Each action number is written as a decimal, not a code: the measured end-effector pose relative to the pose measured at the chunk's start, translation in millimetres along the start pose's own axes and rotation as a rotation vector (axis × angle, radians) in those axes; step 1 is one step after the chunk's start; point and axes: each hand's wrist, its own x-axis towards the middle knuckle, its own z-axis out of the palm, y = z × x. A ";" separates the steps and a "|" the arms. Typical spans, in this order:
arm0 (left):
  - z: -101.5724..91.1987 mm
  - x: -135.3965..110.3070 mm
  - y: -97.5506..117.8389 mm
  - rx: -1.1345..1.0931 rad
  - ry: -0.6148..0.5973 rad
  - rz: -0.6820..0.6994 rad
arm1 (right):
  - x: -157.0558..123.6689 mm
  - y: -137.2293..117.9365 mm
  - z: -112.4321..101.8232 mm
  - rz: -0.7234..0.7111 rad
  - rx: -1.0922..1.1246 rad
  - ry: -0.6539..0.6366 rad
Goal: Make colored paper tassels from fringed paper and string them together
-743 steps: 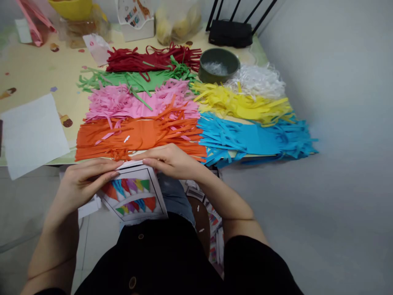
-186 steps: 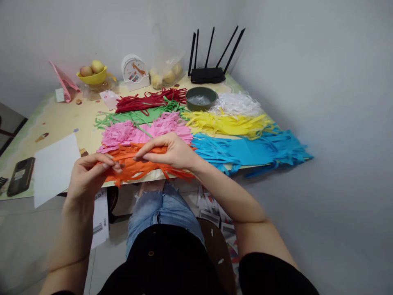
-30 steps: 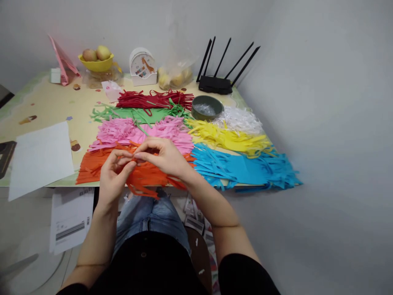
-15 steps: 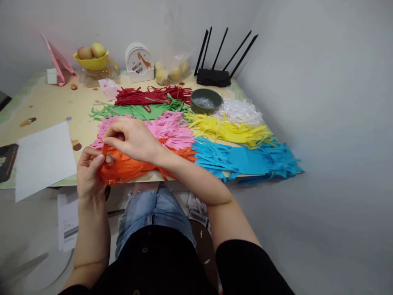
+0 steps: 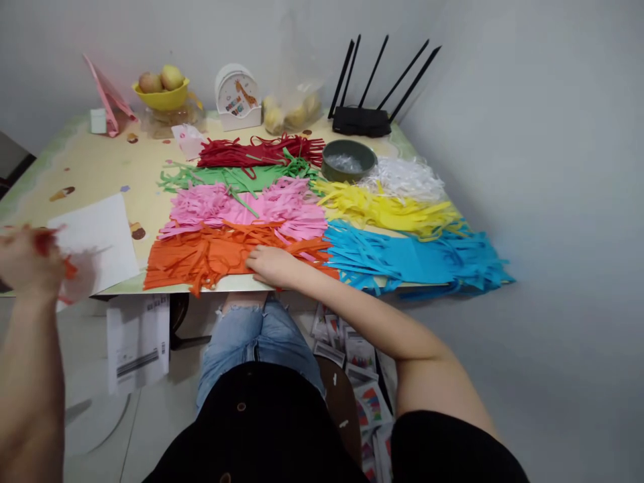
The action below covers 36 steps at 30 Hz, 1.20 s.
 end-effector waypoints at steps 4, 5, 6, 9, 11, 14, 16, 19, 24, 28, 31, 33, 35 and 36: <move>47.2 -10.4 -5.7 0.301 -0.008 0.082 | 0.9 1.5 6.1 0.091 -0.018 0.023; 59.3 -17.5 1.6 0.286 0.002 0.111 | 0.7 2.6 5.5 0.111 -0.012 0.026; 72.1 -27.2 13.0 0.276 -0.005 0.161 | 0.3 3.9 4.6 0.132 -0.004 0.030; 117.3 -68.6 65.1 0.222 -0.296 0.361 | -0.5 7.6 2.1 0.188 0.027 0.052; 150.6 -97.5 102.2 0.186 -0.693 0.475 | -0.8 9.1 1.6 0.214 0.051 0.071; 191.6 -123.5 135.6 0.235 -0.975 0.449 | -1.1 9.6 2.2 0.237 0.085 0.097; 206.9 -127.1 140.2 0.268 -1.017 0.417 | -1.3 9.3 2.5 0.245 0.105 0.112; 213.5 -121.3 135.6 0.285 -1.029 0.390 | -1.4 9.5 2.0 0.254 0.133 0.128; 211.9 -113.8 137.7 0.304 -1.060 0.362 | -1.2 11.2 0.6 0.271 0.161 0.135; 212.8 -117.8 145.8 0.342 -1.046 0.385 | -2.8 9.4 -1.4 0.285 0.165 0.140; 212.3 -119.2 148.8 0.357 -1.041 0.398 | -5.0 5.7 -4.1 0.292 0.165 0.137; 211.5 -117.9 149.1 0.358 -1.043 0.390 | -5.6 3.7 -5.8 0.291 0.165 0.133; 211.5 -116.7 148.9 0.354 -1.043 0.379 | -5.0 3.5 -7.0 0.290 0.164 0.131; 212.0 -116.9 148.8 0.353 -1.040 0.374 | -4.3 4.2 -7.6 0.290 0.162 0.130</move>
